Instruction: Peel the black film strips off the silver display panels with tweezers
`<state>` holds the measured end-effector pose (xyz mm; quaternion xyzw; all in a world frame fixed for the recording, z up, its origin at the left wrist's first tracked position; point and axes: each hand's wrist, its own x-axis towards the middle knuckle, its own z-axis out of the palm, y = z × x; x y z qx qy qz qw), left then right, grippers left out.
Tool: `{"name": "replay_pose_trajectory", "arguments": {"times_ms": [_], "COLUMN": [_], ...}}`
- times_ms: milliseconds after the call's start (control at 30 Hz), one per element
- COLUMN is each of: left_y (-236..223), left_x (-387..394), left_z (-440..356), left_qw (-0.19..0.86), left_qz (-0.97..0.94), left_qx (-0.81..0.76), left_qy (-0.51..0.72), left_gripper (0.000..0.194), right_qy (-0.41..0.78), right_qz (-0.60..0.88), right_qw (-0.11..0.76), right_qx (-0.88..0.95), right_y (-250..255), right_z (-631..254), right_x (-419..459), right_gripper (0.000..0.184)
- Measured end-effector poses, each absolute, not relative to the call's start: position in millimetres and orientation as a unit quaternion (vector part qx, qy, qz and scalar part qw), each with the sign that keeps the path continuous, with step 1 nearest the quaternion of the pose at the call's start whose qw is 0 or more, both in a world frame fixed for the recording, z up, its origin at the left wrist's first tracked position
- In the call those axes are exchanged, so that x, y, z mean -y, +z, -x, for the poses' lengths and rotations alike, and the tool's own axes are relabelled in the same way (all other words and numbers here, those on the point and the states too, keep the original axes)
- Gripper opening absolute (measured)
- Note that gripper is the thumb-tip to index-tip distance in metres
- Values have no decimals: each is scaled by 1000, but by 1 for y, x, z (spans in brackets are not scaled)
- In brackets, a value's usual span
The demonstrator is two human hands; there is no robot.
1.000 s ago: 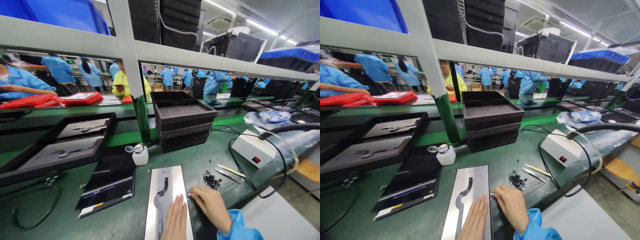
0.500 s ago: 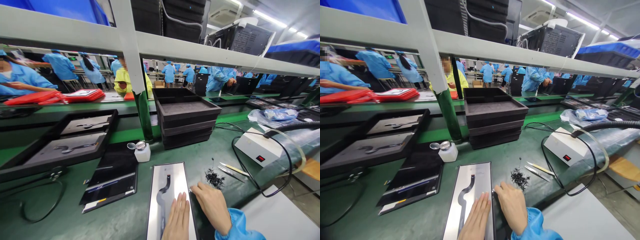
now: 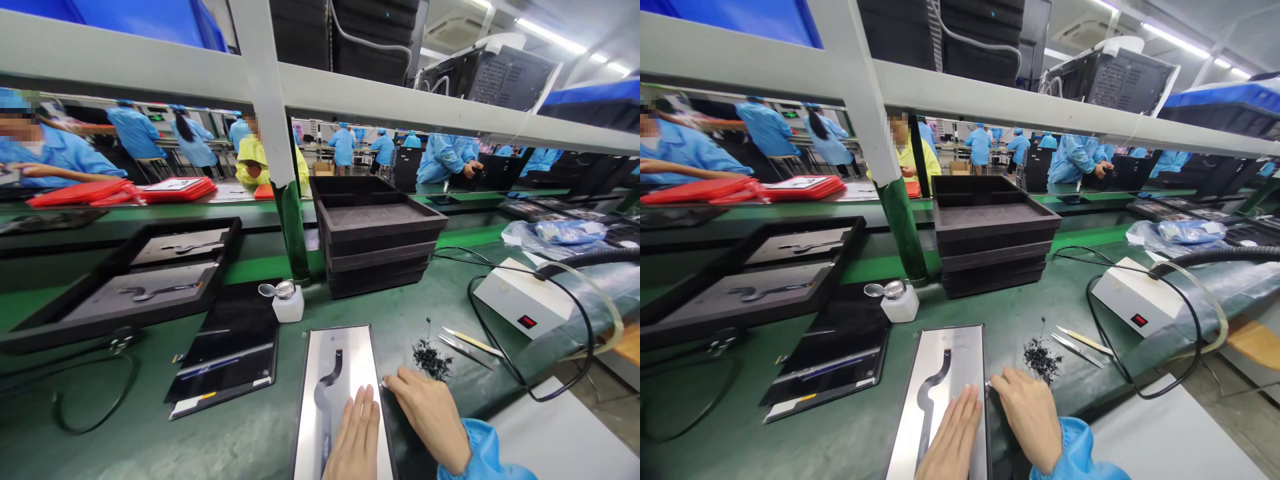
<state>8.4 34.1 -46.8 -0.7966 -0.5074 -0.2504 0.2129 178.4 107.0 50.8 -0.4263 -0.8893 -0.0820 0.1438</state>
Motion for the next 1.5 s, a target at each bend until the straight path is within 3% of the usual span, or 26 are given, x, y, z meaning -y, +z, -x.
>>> {"name": "replay_pose_trajectory", "arguments": {"times_ms": [200,400,800,1133,1333,1500], "left_y": [-49,-54,-47,-51,-50,-48], "left_x": [-35,-35,-36,-37,-36,-35], "left_z": [-8,-9,-3,-7,-11,-10], "left_qw": [218,215,219,224,243,242], "left_qz": [796,798,803,793,785,792], "left_qx": [505,503,489,494,506,499], "left_qy": [-252,-255,-262,-278,-261,-256], "left_gripper": [54,53,46,49,52,50], "right_qy": [-56,-48,-75,-36,-77,-86], "right_qz": [408,379,367,352,335,334], "right_qw": [170,210,220,231,202,195], "right_qx": [895,900,901,906,917,918], "right_y": [49,45,44,44,40,41], "right_z": [-184,-184,-186,-191,-189,-191], "right_x": [-110,-113,-114,-117,-120,-118], "right_gripper": [24,46,51,48,27,26]}}
